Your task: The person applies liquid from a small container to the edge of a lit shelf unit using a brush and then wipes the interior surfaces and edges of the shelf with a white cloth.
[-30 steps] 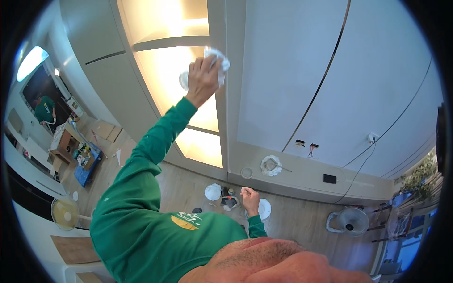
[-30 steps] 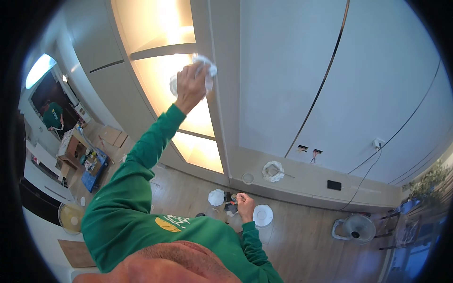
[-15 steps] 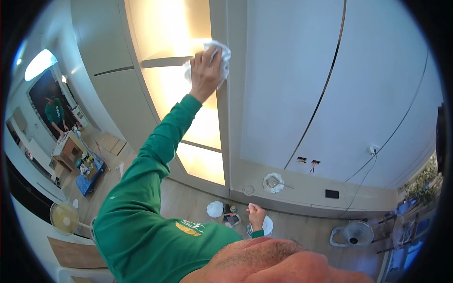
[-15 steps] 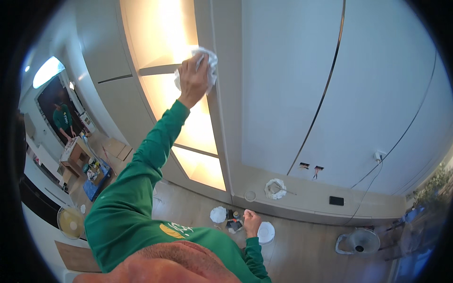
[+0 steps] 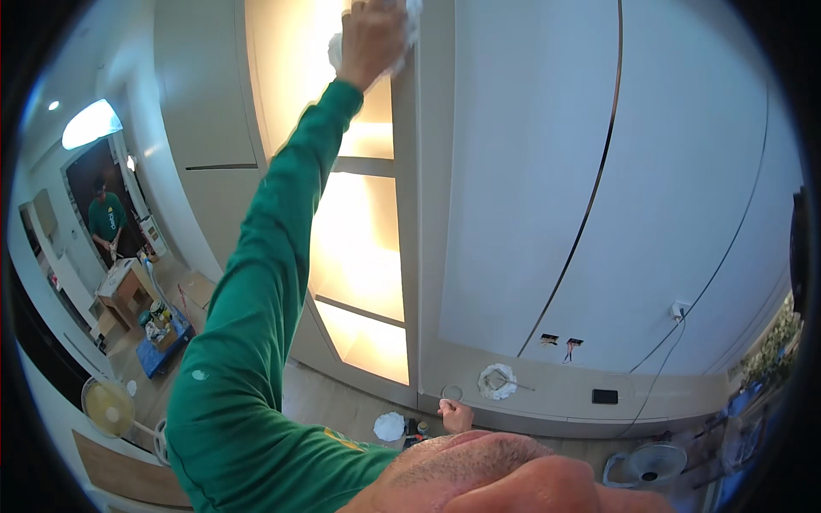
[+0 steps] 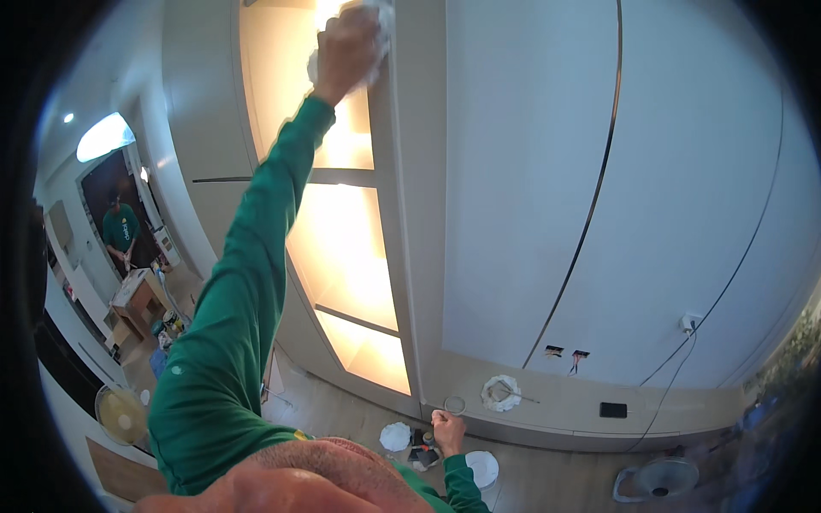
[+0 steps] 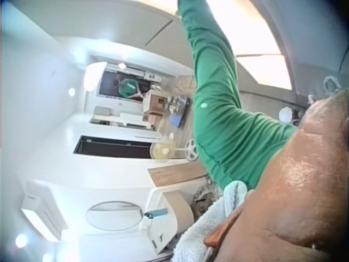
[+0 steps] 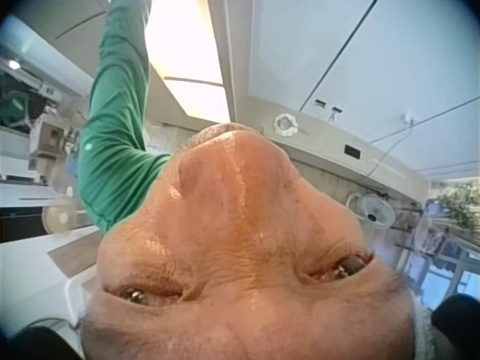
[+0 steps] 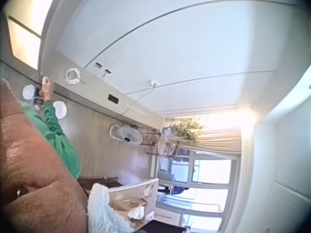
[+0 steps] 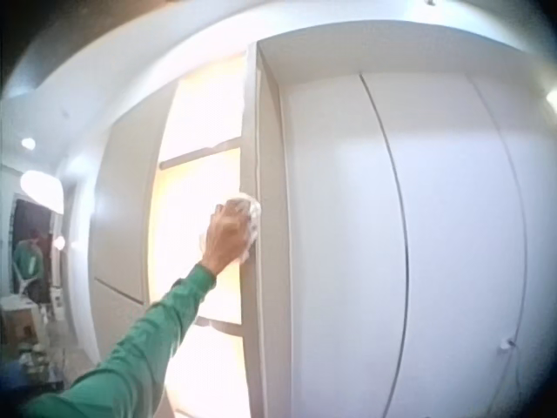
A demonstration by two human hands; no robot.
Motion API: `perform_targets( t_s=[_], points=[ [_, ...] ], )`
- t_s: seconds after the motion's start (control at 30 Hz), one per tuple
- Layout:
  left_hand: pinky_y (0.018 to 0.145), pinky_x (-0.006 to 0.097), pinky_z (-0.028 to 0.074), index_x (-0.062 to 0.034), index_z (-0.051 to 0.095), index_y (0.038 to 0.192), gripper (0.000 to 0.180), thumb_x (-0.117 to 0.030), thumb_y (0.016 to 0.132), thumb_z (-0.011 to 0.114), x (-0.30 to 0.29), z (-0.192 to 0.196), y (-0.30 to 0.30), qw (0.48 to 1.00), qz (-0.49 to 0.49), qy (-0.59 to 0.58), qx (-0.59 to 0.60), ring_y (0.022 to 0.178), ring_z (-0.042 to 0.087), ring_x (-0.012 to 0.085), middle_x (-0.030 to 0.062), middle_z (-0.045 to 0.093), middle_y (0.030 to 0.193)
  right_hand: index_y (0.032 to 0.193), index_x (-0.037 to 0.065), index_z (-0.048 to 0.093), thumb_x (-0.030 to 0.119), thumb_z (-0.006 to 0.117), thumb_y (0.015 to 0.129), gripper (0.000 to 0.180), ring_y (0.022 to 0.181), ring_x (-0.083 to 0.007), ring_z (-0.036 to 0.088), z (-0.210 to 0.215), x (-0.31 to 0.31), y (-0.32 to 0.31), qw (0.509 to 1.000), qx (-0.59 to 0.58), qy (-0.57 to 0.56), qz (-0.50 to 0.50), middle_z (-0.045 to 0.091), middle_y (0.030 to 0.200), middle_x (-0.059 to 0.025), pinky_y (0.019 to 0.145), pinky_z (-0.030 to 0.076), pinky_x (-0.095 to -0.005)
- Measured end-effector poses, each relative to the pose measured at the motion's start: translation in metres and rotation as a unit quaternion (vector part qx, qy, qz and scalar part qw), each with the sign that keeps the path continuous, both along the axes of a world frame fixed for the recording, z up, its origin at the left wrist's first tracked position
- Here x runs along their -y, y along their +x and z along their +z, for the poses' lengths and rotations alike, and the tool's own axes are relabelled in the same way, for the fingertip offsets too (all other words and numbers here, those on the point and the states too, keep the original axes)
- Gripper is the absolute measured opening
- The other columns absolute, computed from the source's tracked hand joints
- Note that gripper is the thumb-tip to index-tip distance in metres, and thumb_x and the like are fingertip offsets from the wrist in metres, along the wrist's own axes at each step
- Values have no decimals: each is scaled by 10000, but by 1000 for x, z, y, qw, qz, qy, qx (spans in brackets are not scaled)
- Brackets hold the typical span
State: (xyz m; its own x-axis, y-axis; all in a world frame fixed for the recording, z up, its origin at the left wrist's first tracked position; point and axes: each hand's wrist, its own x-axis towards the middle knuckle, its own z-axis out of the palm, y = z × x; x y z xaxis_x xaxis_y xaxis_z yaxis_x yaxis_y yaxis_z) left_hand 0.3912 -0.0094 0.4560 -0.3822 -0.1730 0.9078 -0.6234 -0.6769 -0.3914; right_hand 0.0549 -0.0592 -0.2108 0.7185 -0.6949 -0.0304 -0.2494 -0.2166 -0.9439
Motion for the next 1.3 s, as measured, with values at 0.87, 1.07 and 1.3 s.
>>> perform_targets(
  t_s=[0.87, 1.07, 1.3],
  points=[
    [862, 492, 475, 38, 612, 951, 179, -44, 799, 563, 14, 87, -40, 996, -26, -60, -67, 963, 568, 403, 219, 570, 1079, 886, 67, 749, 265, 643, 836, 230, 721, -210, 700, -73, 16, -25, 995, -32, 70, -62, 713, 714, -84, 717, 520, -333],
    [660, 428, 481, -40, 620, 933, 219, -65, 716, 604, 5, 21, -20, 995, 56, -44, -71, 840, 568, 351, 171, 573, 981, 894, 83, 752, 280, 648, 831, 232, 744, -230, 704, -22, -1, -13, 997, -51, 28, -49, 714, 722, -85, 736, 520, -345],
    [800, 416, 449, -91, 652, 961, 183, -59, 782, 633, -58, -224, -81, 928, -241, 142, -245, 956, 529, 330, 130, 546, 1002, 915, 15, 740, 279, 638, 887, 284, 748, -208, 704, 15, -26, -12, 999, -29, 23, -26, 717, 725, -83, 707, 521, -327]
  ],
)
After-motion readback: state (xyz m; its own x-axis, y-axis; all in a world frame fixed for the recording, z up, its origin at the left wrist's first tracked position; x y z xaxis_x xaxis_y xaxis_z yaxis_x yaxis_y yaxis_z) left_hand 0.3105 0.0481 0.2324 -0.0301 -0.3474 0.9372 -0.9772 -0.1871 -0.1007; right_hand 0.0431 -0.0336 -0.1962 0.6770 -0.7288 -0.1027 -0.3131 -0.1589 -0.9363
